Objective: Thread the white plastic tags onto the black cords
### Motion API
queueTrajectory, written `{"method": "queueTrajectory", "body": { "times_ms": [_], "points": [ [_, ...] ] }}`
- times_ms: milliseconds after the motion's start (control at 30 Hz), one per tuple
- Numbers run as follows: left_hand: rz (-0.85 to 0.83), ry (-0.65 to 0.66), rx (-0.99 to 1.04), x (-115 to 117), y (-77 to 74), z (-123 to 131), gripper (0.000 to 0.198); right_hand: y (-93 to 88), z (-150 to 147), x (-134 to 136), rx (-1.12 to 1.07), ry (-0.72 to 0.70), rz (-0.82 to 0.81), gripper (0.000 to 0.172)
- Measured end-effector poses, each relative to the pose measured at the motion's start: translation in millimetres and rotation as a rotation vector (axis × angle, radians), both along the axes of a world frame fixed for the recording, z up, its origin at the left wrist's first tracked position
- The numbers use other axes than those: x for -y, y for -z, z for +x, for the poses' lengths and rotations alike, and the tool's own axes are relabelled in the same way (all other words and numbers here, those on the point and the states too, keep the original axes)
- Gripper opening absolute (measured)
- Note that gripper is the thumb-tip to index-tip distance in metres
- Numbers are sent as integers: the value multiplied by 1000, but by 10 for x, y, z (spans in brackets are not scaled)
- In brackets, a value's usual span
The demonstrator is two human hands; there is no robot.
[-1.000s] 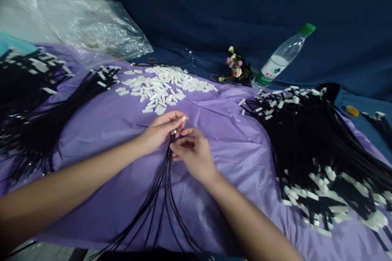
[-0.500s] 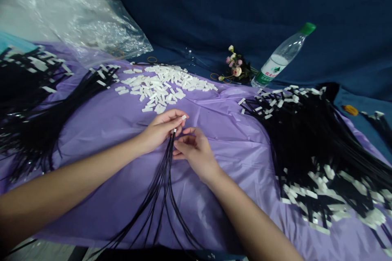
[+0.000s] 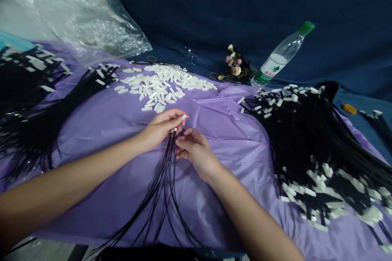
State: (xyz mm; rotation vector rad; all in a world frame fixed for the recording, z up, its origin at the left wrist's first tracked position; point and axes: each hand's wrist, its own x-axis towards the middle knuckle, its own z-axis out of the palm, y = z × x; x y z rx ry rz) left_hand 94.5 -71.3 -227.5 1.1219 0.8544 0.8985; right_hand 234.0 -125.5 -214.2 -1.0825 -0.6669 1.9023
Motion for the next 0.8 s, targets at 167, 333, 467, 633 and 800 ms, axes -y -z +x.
{"method": "queueTrajectory", "body": {
  "times_ms": [167,333,467,633,800],
  "points": [
    [-1,6,-28,10,0,-2,18,-55,42,-2,-42,-33,-8,38],
    [3,-14,-46,-2,10,-7,18,-136,186,-84,-46,111,38,36],
    [5,-30,-16,-18,22,-4,18,-151,233,-133,-69,200,74,35],
    [-8,-34,-30,-17,21,-2,19,-149,240,-166,-71,359,198,34],
    [-42,-43,-35,-6,-13,-1,17,-200,421,-244,7,545,363,28]
  ]
}}
